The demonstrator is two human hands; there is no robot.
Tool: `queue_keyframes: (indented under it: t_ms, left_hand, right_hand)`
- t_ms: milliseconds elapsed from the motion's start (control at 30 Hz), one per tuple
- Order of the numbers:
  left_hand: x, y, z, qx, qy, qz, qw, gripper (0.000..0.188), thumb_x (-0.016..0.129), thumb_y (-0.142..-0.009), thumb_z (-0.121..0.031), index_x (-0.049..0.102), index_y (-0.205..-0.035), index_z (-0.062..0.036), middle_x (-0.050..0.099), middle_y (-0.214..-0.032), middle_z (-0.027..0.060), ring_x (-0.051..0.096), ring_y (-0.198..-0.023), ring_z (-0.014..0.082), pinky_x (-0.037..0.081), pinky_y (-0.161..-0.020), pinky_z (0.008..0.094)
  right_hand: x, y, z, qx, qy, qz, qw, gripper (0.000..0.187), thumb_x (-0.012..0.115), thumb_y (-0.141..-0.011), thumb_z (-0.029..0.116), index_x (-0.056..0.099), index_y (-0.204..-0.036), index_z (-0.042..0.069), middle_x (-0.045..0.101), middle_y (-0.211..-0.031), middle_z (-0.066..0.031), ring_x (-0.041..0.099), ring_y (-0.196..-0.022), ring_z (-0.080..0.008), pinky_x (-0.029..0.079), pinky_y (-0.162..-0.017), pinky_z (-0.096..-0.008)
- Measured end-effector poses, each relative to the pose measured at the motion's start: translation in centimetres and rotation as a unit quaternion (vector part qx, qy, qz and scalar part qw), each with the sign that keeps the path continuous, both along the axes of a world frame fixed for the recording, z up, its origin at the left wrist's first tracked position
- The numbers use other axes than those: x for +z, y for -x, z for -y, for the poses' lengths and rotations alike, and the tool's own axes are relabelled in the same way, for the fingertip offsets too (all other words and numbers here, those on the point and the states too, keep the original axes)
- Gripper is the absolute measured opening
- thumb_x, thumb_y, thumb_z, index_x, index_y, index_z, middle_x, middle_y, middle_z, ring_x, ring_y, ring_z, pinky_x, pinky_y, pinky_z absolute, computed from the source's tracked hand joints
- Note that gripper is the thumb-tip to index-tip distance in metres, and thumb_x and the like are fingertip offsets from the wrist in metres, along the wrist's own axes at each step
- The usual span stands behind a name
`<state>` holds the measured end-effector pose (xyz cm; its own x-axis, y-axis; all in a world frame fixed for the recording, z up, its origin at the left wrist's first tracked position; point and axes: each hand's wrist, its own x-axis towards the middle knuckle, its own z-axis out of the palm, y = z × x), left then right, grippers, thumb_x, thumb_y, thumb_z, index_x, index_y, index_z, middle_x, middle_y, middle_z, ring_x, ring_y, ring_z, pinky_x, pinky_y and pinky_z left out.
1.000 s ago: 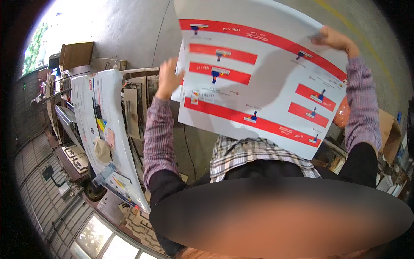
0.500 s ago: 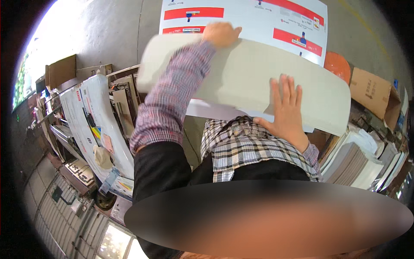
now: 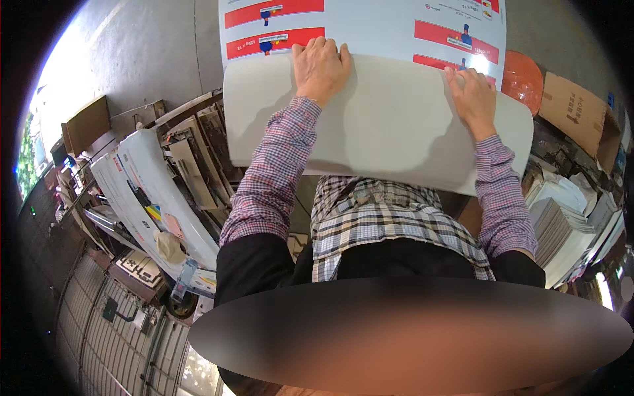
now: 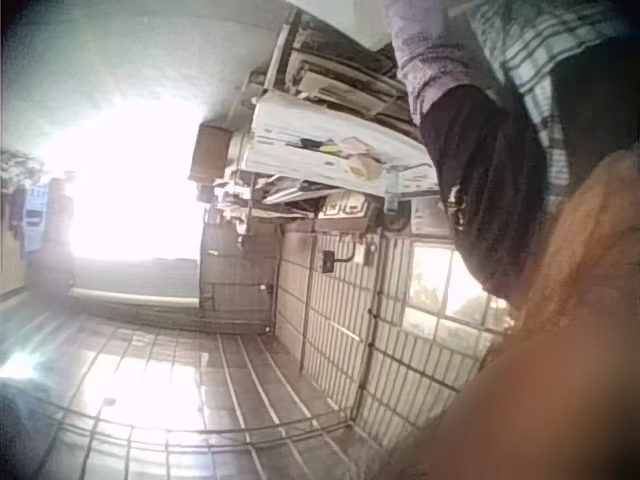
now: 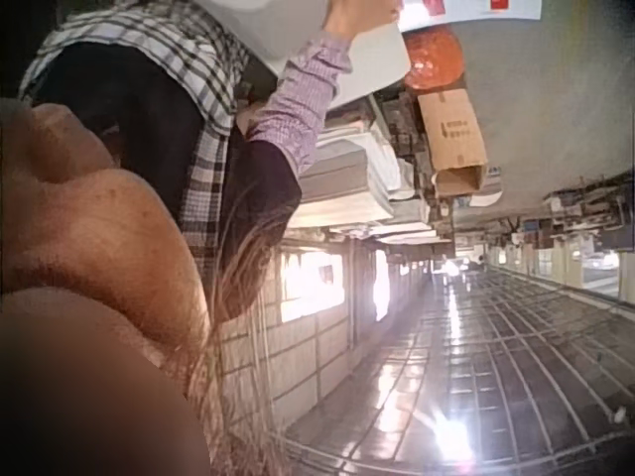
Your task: Inspecting, counting, flipping, and stacking large printed paperboard sheets onto an organizing shelf.
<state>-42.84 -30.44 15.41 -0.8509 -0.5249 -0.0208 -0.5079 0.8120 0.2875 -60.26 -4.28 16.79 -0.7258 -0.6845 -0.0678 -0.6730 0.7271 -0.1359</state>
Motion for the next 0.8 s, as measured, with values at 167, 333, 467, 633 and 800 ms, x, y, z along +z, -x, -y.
queue_keyframes:
  t_ms: [167, 333, 467, 633, 800]
  left_hand:
    - [-4.2, 1.4, 0.3, 0.002, 0.049, -0.025, 0.998, 0.026, 0.051, -0.085, -0.023, 0.059, -0.067, -0.0053, 0.060, -0.073, 0.0072, 0.056, -0.072, 0.0224, 0.033, -0.068, 0.0419]
    - [-0.5, -2.0, 2.2, -0.017, 0.084, -0.005, 0.996, 0.025, 0.048, -0.087, -0.023, 0.062, -0.074, -0.0077, 0.062, -0.081, 0.0096, 0.059, -0.081, 0.0260, 0.038, -0.082, 0.0430]
    - [2.8, -7.4, 9.1, 0.141, 0.047, 0.051, 0.988, 0.027, 0.045, -0.088, -0.027, 0.067, -0.086, -0.0113, 0.063, -0.091, 0.0082, 0.055, -0.101, 0.0267, 0.037, -0.090, 0.0430]
    - [-4.5, -8.6, 11.6, 0.149, 0.079, -0.078, 0.983, 0.025, 0.045, -0.086, -0.025, 0.065, -0.083, -0.0095, 0.061, -0.087, 0.0084, 0.052, -0.095, 0.0282, 0.038, -0.084, 0.0414]
    - [-5.0, -8.6, 13.3, -0.024, 0.146, -0.092, 0.985, 0.021, 0.047, -0.084, -0.021, 0.061, -0.077, -0.0073, 0.058, -0.082, 0.0087, 0.050, -0.085, 0.0304, 0.037, -0.076, 0.0432]
  right_hand:
    - [-3.3, 0.6, 1.3, 0.016, 0.012, -0.061, 0.998, 0.036, 0.052, -0.089, 0.040, 0.066, -0.081, 0.007, 0.061, -0.085, -0.0057, 0.056, -0.082, -0.0265, 0.040, -0.076, -0.0436]
    - [-2.4, 2.7, -4.0, 0.071, 0.094, -0.017, 0.993, 0.030, 0.053, -0.089, 0.036, 0.065, -0.091, 0.008, 0.062, -0.086, -0.0048, 0.057, -0.087, -0.0250, 0.040, -0.079, -0.0428]
    - [-1.2, 7.2, -10.8, -0.003, 0.085, -0.041, 0.996, 0.030, 0.053, -0.090, 0.035, 0.066, -0.098, 0.010, 0.064, -0.097, -0.0042, 0.056, -0.098, -0.0245, 0.039, -0.085, -0.0417]
    - [-6.1, 9.4, -12.6, -0.066, 0.129, -0.031, 0.989, 0.027, 0.053, -0.090, 0.035, 0.065, -0.098, 0.013, 0.063, -0.101, -0.0024, 0.054, -0.101, -0.0259, 0.038, -0.087, -0.0443]
    - [-6.2, 9.1, -12.5, -0.064, 0.094, -0.089, 0.990, 0.027, 0.052, -0.089, 0.034, 0.065, -0.099, 0.013, 0.063, -0.102, -0.0031, 0.053, -0.097, -0.0288, 0.040, -0.085, -0.0417]
